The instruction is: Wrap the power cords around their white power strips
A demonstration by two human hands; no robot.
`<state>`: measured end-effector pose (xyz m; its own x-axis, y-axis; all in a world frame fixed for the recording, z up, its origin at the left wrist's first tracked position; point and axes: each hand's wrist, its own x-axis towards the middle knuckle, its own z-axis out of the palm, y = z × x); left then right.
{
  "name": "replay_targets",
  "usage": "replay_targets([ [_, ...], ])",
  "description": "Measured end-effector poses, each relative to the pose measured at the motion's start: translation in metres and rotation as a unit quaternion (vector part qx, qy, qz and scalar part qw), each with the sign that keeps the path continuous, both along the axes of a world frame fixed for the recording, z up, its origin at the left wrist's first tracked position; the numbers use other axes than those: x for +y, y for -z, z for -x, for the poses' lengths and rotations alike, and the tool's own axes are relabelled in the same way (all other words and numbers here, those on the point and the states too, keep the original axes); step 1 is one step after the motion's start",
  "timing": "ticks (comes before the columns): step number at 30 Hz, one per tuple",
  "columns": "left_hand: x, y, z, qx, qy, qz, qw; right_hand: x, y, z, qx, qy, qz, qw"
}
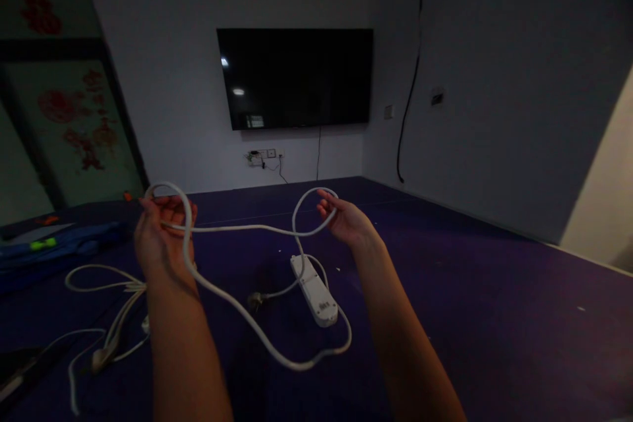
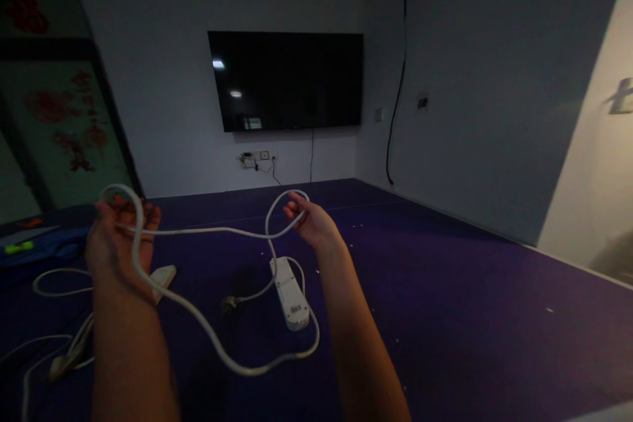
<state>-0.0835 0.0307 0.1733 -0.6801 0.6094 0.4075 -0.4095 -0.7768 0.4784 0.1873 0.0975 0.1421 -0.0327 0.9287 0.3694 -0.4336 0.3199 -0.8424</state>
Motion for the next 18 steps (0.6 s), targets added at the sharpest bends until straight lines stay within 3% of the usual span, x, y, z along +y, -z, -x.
replay_targets([
  [3, -0.007, -0.004, 0.001, -0.013, 0.003, 0.006, 1.000, -0.001, -0.003, -0.003, 0.128, -0.070, 0.091, 0.985],
  [6, -0.015, -0.009, 0.002, -0.063, 0.024, 0.010, 0.998, -0.006, -0.007, -0.005, 0.205, -0.111, 0.113, 0.966],
  [10, -0.020, -0.014, 0.005, -0.138, 0.083, -0.034, 0.986, -0.013, -0.013, -0.010, 0.280, -0.135, 0.097, 0.945],
  [15, -0.017, -0.012, 0.012, -0.231, 0.120, -0.093, 0.961, -0.022, -0.018, -0.012, 0.364, -0.211, 0.044, 0.906],
  [18, -0.016, -0.007, 0.017, -0.255, 0.134, -0.127, 0.949, -0.021, -0.017, -0.011, 0.368, -0.215, 0.053, 0.903],
])
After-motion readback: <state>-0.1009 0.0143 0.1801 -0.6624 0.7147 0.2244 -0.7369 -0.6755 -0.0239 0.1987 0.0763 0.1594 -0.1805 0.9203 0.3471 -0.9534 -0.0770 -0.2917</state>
